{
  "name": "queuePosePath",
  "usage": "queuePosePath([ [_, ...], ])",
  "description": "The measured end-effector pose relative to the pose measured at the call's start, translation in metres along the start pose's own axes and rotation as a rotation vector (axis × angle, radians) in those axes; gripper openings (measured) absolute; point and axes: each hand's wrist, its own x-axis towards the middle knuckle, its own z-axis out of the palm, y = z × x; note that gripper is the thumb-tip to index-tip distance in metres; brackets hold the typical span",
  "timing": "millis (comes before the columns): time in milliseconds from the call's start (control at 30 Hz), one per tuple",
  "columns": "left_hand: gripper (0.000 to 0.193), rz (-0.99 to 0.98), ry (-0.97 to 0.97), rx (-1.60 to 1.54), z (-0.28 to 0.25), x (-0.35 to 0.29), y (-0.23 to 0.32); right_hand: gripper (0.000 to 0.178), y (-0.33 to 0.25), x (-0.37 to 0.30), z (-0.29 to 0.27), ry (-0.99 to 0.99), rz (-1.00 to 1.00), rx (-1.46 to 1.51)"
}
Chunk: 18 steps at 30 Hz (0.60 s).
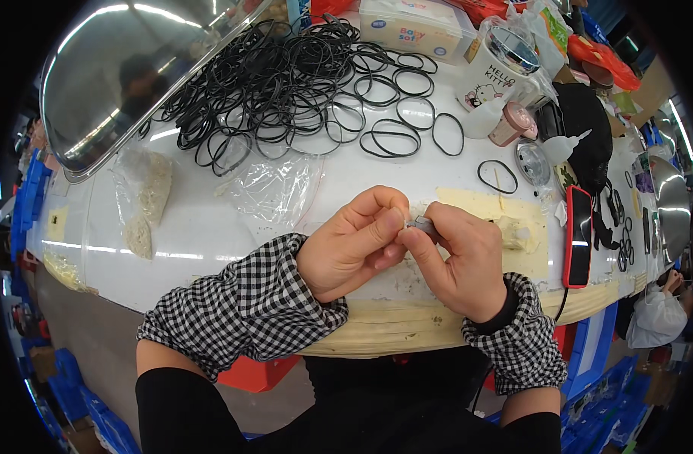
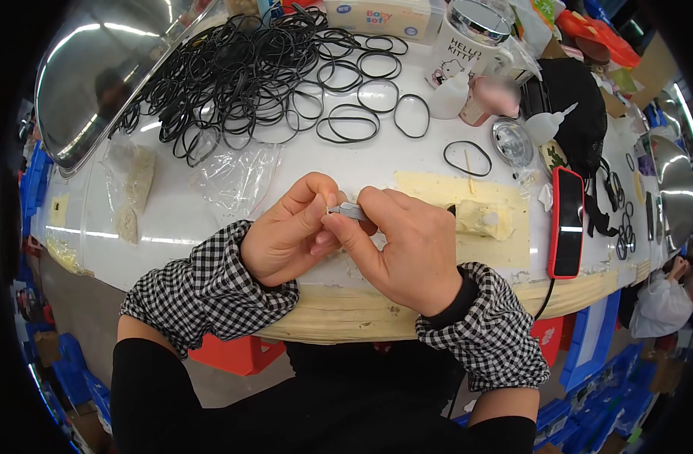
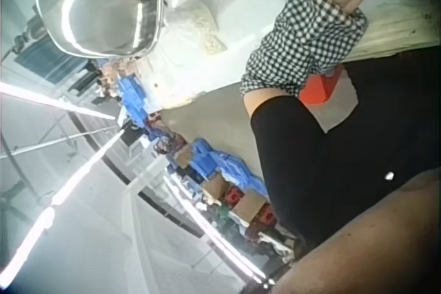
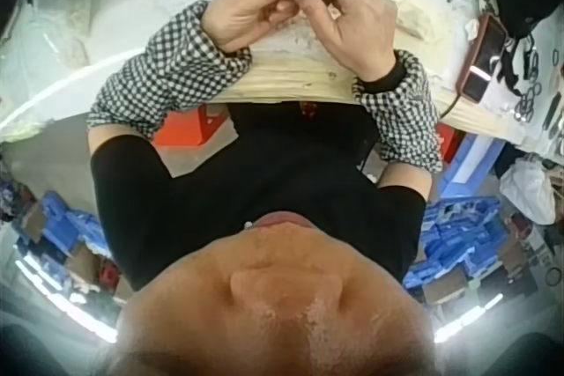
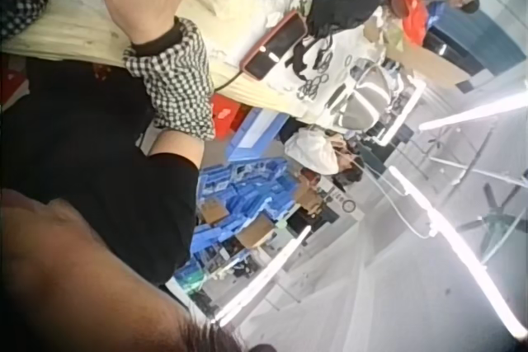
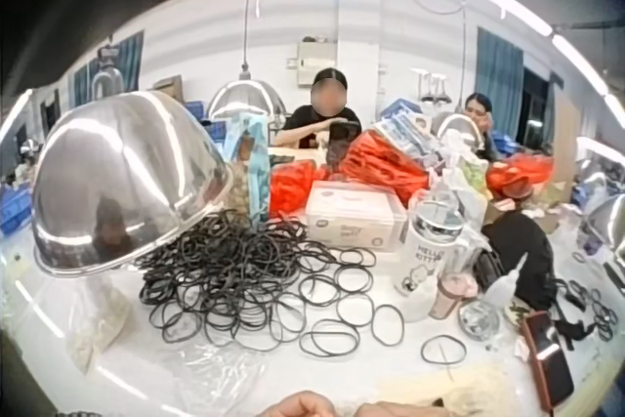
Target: Assembling small components by wrapping a metal part with white material and securing it with a small band.
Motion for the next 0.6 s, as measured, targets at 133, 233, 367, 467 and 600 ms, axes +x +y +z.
queuePosePath([
  [133,0.011,0.006,0.008,0.025,0.0041,-0.0014,-0.0004,0.028,-0.0004,-0.0034,-0.001,0.01,-0.017,0.018],
  [233,0.011,0.016,-0.007,0.024,0.0037,-0.0014,-0.0002,0.028,0.0,-0.0022,-0.0003,0.036,-0.041,0.015],
  [367,0.011,0.013,-0.01,0.027,0.0027,-0.002,-0.001,0.028,-0.0001,-0.0025,0.0001,0.044,-0.046,0.008],
  [467,0.01,0.012,-0.004,0.025,0.0035,-0.0024,-0.0012,0.028,-0.0007,-0.0029,-0.0003,0.042,-0.043,0.0],
  [600,0.01,0.009,-0.037,0.027,0.0007,-0.0012,-0.0004,0.029,0.0011,-0.003,0.0001,0.028,-0.043,0.026],
])
